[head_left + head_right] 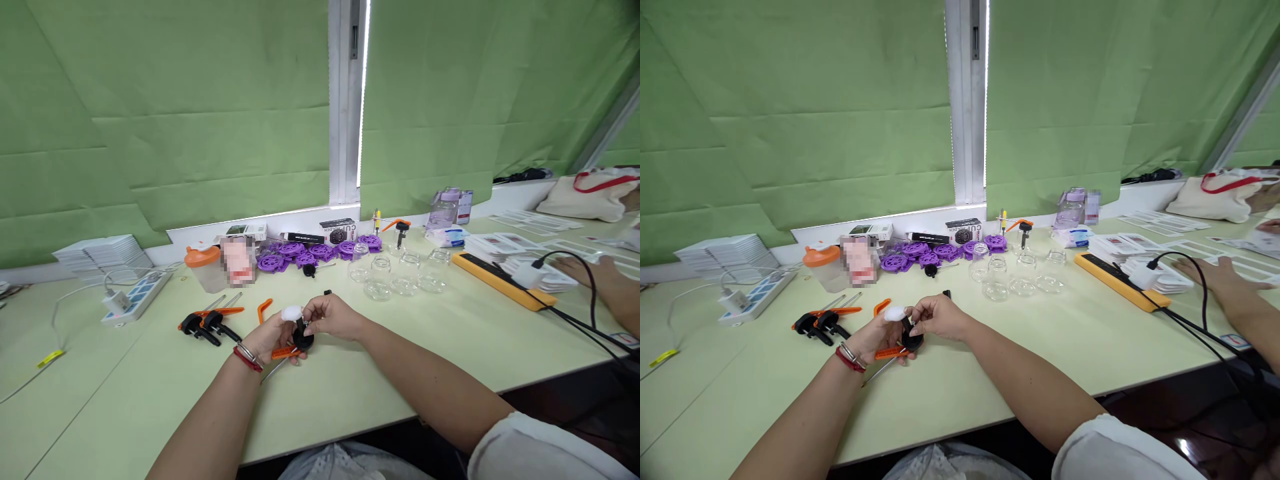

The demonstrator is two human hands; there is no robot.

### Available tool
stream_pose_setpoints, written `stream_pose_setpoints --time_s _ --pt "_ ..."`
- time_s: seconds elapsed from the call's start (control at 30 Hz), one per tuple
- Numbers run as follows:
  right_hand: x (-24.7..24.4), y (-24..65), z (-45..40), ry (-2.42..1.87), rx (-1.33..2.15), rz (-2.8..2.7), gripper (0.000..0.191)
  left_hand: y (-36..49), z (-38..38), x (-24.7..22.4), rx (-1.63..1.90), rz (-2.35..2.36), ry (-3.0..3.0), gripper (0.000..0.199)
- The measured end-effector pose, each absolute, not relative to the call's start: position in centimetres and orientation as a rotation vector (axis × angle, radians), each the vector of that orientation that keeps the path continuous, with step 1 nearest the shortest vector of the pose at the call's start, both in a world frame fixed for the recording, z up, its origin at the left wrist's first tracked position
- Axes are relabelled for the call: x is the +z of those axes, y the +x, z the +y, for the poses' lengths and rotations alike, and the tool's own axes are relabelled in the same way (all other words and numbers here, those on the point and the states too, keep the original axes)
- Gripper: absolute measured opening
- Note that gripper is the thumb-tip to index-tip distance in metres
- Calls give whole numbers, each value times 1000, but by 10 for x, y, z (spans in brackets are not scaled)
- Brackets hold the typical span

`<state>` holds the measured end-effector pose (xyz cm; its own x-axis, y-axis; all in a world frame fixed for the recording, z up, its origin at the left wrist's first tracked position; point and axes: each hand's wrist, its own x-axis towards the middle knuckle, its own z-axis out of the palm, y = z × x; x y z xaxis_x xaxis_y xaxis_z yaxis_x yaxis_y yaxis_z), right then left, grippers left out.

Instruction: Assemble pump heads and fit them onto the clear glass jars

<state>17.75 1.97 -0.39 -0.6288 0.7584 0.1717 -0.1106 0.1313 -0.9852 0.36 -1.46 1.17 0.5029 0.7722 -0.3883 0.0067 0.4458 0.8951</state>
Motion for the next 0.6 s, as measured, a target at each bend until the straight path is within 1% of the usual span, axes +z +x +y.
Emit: stream_pose_setpoints --time_s 0.1,0.23,0.33,0.6 --pt "-3 178 18 -621 1549 -1729 40 3 -14 11 572 930 1004 46" --pt "-3 177 17 -619 1509 -1745 32 2 -14 11 583 914 1012 45" --pt "-4 176 17 -614 1526 -1708 33 2 -13 10 571 914 1013 47" --pt "-6 175 16 -574 1541 -1720 29 2 -13 10 564 918 995 51"
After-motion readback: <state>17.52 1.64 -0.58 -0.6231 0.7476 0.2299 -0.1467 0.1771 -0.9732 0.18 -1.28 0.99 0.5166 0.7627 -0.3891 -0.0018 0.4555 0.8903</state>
